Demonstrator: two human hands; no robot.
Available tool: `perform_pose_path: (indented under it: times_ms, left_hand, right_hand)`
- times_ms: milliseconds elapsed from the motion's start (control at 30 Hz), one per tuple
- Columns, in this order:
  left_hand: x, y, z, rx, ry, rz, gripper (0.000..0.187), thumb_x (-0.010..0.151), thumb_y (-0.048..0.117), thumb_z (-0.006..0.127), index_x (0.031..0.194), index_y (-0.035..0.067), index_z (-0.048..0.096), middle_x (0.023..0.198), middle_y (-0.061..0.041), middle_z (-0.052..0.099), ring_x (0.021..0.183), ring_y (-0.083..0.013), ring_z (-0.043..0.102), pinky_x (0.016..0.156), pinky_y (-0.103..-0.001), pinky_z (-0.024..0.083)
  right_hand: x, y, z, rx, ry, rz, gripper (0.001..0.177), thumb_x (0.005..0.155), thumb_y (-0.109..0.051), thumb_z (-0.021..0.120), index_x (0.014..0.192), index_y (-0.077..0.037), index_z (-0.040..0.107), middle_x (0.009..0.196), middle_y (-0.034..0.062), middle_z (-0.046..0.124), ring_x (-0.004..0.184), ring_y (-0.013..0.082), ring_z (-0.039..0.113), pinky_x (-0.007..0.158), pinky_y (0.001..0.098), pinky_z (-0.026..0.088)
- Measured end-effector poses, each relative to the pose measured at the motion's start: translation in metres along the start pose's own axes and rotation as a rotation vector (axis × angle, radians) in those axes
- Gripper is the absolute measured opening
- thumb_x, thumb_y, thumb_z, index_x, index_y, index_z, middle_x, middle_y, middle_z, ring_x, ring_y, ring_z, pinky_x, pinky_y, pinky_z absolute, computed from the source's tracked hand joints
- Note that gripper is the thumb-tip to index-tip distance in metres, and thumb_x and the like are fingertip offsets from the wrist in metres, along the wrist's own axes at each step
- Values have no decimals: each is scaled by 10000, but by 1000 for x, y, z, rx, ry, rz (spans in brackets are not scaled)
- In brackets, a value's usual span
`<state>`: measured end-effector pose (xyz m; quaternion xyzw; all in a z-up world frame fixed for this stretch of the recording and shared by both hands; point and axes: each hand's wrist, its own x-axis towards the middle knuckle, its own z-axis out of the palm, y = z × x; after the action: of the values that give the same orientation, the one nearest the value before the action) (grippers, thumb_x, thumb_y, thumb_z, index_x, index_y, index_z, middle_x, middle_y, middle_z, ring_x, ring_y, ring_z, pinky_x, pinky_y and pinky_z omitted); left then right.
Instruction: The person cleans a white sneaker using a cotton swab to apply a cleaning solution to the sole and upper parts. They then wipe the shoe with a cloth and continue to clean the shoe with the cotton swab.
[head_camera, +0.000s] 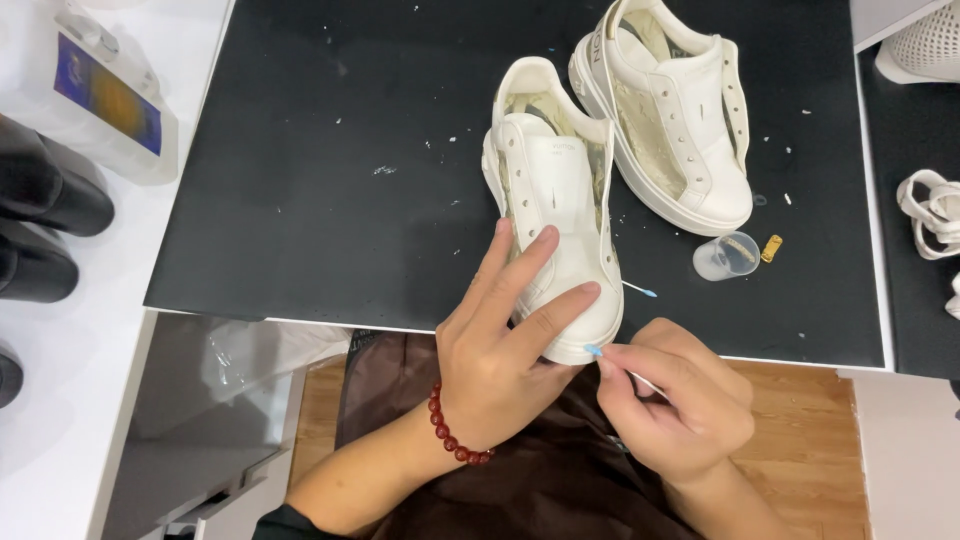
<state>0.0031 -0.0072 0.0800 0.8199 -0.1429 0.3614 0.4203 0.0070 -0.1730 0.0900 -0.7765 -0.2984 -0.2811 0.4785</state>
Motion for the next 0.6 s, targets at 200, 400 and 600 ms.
perform_pose_path:
  times_ms: [200, 400, 600]
  left_hand:
    - [-1, -1, -2, -25, -17, -18, 480, 747, 180, 946, 1181, 170, 741, 1453, -130, 595, 1435, -442, 545, 1081, -434, 597]
    - [-7, -5, 1, -20, -2, -38, 476, 707, 167, 945, 1128, 93, 735, 1426, -137, 600, 1417, -422, 554, 1072, -430, 581]
    - [-17, -11, 5, -29, 23, -39, 453, 713, 196, 960, 1088, 93, 727, 1425, -154, 578, 1403, -435, 554, 1100, -456, 570]
  right_hand:
    - [-3, 1, -1, 12, -17, 12, 216, 766, 160, 737, 952, 65, 684, 757, 102, 629, 620, 136, 546, 520, 240, 416]
    - [-5, -2, 3, -35, -45, -37, 214, 740, 161, 754, 921, 67, 691, 713, 97, 602, 587, 136, 534, 528, 266, 400]
    - [-18, 7, 2, -32, 1, -4, 215, 751, 173, 722, 936, 74, 679, 732, 91, 619, 596, 137, 554, 532, 260, 419]
